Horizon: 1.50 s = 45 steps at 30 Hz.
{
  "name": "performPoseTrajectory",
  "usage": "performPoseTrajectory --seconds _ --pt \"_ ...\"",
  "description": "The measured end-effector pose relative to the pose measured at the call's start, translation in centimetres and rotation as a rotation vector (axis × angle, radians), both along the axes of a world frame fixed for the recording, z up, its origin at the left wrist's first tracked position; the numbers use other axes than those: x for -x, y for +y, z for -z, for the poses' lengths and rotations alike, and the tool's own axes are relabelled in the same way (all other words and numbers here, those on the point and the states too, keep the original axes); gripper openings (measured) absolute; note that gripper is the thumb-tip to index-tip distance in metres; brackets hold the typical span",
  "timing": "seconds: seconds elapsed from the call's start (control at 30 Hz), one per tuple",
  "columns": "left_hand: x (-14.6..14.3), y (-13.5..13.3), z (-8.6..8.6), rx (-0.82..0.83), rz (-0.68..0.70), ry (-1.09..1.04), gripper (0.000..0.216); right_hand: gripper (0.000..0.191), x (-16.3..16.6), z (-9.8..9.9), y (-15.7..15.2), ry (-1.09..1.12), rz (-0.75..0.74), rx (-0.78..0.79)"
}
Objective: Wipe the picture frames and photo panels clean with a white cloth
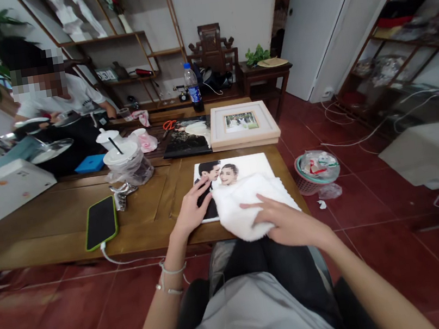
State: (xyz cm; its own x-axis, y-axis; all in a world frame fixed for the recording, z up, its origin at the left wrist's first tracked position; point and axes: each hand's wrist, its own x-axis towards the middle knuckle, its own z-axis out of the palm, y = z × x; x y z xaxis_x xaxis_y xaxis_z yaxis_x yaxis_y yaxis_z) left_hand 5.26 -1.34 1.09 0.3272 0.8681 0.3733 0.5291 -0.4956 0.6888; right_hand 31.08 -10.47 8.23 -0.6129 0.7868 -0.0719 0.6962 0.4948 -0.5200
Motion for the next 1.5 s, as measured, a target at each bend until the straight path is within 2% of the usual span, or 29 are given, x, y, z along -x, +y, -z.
performPoseTrajectory --seconds 0.3,0.4,0.53,0.9,1.03,1.1,1.2,1.37,1.5 --pt "0.2 0.4 0.7 -0.005 0.024 -0.002 0.037 0.048 0.7 2.5 11.9 0.053 0.117 -0.249" --pt "0.2 0.4 0.6 -0.002 0.016 -0.011 0.036 0.048 1.2 2.9 14.0 0.06 0.126 -0.288" --pt "0.1 0.4 0.3 -0.012 0.014 -0.023 0.035 0.051 1.7 2.6 12.7 0.026 0.062 -0.314" --pt "0.0 0.2 0.3 -0.001 0.014 -0.022 0.033 0.052 1.9 0.2 -0.2 -0.149 -0.073 -0.224" --pt "-0.1 0.0 0.1 0.001 0.009 -0.016 0.032 0.045 1.9 -0.9 -2.4 -0.145 -0.086 -0.146" --pt "-0.1 0.0 0.1 0.002 0.011 -0.014 0.032 0.047 1.8 -1.1 -1.9 -0.123 -0.074 -0.117" --pt "0.0 0.2 0.3 -0.003 0.018 -0.028 0.033 0.052 1.6 -0.7 0.5 -0.063 -0.059 -0.104" --pt "0.1 0.4 0.5 -0.002 0.024 -0.015 0.034 0.05 1.8 0.4 6.9 -0.009 0.027 -0.131" --pt "0.2 0.4 0.5 0.009 0.032 -0.014 0.034 0.048 3.1 1.0 11.9 -0.008 -0.002 -0.158"
